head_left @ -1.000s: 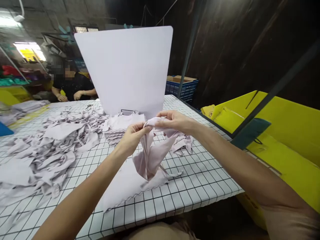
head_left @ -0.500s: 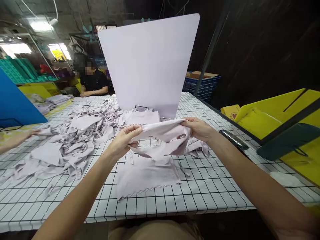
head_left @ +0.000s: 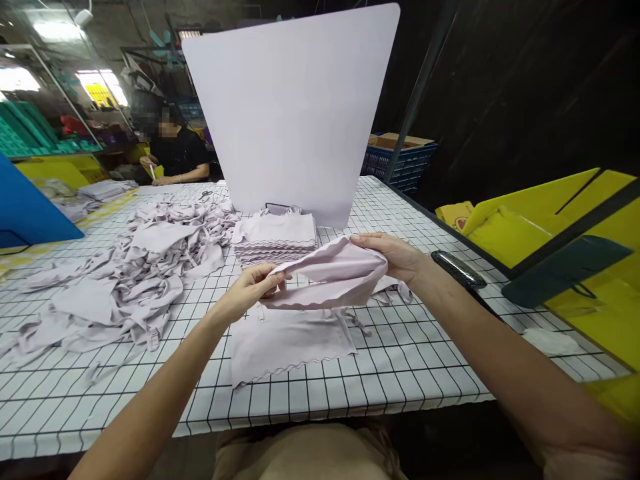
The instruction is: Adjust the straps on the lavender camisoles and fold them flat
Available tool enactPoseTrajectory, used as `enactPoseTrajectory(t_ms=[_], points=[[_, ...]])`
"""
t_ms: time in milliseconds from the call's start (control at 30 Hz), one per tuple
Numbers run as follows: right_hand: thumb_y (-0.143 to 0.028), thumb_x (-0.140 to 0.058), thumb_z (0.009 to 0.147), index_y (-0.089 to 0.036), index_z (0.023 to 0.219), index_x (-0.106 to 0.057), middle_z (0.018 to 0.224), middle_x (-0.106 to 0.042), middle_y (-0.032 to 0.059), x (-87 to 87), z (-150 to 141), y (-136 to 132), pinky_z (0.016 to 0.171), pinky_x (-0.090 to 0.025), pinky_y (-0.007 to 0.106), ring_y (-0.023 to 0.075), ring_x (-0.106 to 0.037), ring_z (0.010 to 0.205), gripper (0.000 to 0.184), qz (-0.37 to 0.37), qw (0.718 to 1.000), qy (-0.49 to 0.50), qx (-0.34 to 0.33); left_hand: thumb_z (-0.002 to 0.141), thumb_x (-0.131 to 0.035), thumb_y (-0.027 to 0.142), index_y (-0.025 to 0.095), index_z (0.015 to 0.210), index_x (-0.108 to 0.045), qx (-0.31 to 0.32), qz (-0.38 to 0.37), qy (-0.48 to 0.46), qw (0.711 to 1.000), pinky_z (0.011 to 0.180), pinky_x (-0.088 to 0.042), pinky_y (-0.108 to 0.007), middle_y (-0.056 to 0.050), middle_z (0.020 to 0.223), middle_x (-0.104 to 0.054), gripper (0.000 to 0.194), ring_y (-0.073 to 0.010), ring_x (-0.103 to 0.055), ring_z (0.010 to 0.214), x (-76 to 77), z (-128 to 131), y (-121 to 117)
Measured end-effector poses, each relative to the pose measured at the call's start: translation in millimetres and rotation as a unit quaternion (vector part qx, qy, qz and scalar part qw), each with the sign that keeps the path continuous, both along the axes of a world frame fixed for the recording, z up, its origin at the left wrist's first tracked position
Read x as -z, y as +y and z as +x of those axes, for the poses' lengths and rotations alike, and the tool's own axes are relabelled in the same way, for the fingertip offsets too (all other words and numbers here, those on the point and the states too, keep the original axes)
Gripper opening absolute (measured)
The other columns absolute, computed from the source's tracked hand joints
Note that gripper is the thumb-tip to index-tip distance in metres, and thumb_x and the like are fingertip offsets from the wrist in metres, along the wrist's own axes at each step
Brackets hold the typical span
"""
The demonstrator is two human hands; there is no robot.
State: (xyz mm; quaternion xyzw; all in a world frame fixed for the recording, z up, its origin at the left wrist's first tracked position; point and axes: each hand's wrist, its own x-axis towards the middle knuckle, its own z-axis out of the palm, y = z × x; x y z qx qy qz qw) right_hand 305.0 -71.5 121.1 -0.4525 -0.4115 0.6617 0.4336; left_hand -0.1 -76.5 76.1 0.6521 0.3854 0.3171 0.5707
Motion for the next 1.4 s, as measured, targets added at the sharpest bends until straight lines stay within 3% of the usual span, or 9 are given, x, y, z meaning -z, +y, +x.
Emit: enactPoseTrajectory(t_ms=[267,433,600,767,867,1033,1167,1267,1400], points=[[-0.038,-0.087,0.071,-0.019,0.083,-0.075,0.084,-0.072,0.0005,1.4,-5,-5,0.075,-0.054,0.025,0.0120,-0.065,0.077,0.025,0.157,0.986,-0.058,0.001,0.079,-0.074,0.061,0.014,0.091,-0.068,0.057,-0.152,-0.068,0.984,0.062,-0.053,-0.028,-0.004,0.081,-0.062,0.049,-0.0135,-0.060,0.066,20.6,7,-1],[-0.031,-0.085,0.071,-0.019,0.086,-0.072,0.080,-0.070,0.0007,3.1,-4,-4,0.062,-0.052,0.024,0.0112,-0.062,0.067,0.024,0.107,0.993,-0.032,0.025,0.072,-0.085,0.038,0.024,0.134,-0.054,0.028,-0.017,-0.017,0.999,0.064,-0.053,-0.025,-0.010,0.121,-0.060,0.071,-0.0202,-0.064,0.093,18.4,18,-14],[-0.027,-0.081,0.075,-0.017,0.083,-0.071,0.082,-0.071,0.0049,4.6,-5,-4,0.063,-0.054,0.026,0.0146,-0.064,0.071,0.016,0.063,0.997,-0.026,0.045,0.083,-0.074,0.040,0.021,0.122,-0.062,-0.048,0.078,0.028,0.995,0.067,-0.046,-0.024,-0.007,0.111,-0.064,0.045,-0.0176,-0.061,0.088,15.8,24,-19],[-0.038,-0.082,0.075,-0.019,0.084,-0.072,0.080,-0.068,0.0018,7.1,-6,-9,0.061,-0.052,0.025,0.0126,-0.060,0.068,0.023,0.110,0.992,-0.041,0.032,0.079,-0.066,0.072,0.013,0.086,-0.069,0.059,-0.178,-0.024,0.982,0.053,-0.041,-0.023,-0.004,0.070,-0.061,0.060,-0.0139,-0.056,0.062,31.8,21,-9],[-0.044,-0.082,0.077,-0.023,0.082,-0.075,0.079,-0.066,0.0008,1.4,-2,-22,0.065,-0.053,0.024,0.0124,-0.060,0.072,0.023,0.220,0.971,-0.097,0.008,0.070,-0.080,0.063,0.013,0.081,-0.069,0.014,-0.268,-0.111,0.957,0.056,-0.048,-0.024,-0.004,0.071,-0.064,0.052,-0.0135,-0.058,0.062,37.4,22,-3],[-0.037,-0.084,0.076,-0.023,0.092,-0.081,0.094,-0.073,0.0066,-17.8,1,-43,0.079,-0.057,0.032,0.0182,-0.068,0.088,0.023,0.293,0.899,-0.177,-0.272,0.071,-0.087,0.040,0.016,0.088,-0.072,-0.037,-0.161,-0.224,0.961,0.060,-0.055,-0.026,-0.002,0.077,-0.068,0.033,-0.0127,-0.062,0.065,3.3,28,2],[-0.035,-0.078,0.083,-0.027,0.122,-0.070,0.128,-0.066,0.0067,-14.4,-23,-36,0.095,-0.055,0.035,0.0202,-0.062,0.117,0.041,0.274,0.928,-0.146,-0.206,0.078,-0.080,0.039,0.016,0.093,-0.075,0.072,-0.062,-0.129,0.987,0.053,-0.048,-0.021,-0.002,0.076,-0.069,0.029,-0.0118,-0.062,0.062,-44.9,37,-1],[-0.036,-0.083,0.077,-0.019,0.103,-0.074,0.097,-0.072,0.0031,-3.7,-40,-25,0.078,-0.056,0.025,0.0145,-0.068,0.089,0.033,0.213,0.937,-0.094,-0.259,0.080,-0.077,0.038,0.014,0.092,-0.076,0.142,0.005,-0.054,0.988,0.055,-0.046,-0.022,-0.004,0.079,-0.071,0.027,-0.0123,-0.062,0.064,-69.9,39,2],[-0.039,-0.086,0.073,-0.014,0.076,-0.072,0.069,-0.066,-0.0012,3.4,-44,-21,0.053,-0.047,0.017,0.0077,-0.060,0.060,0.028,0.151,0.956,-0.063,-0.243,0.078,-0.077,0.033,0.014,0.090,-0.074,0.000,0.131,-0.004,0.991,0.061,-0.044,-0.024,-0.004,0.081,-0.070,0.022,-0.0124,-0.059,0.068,-70.3,29,18]])
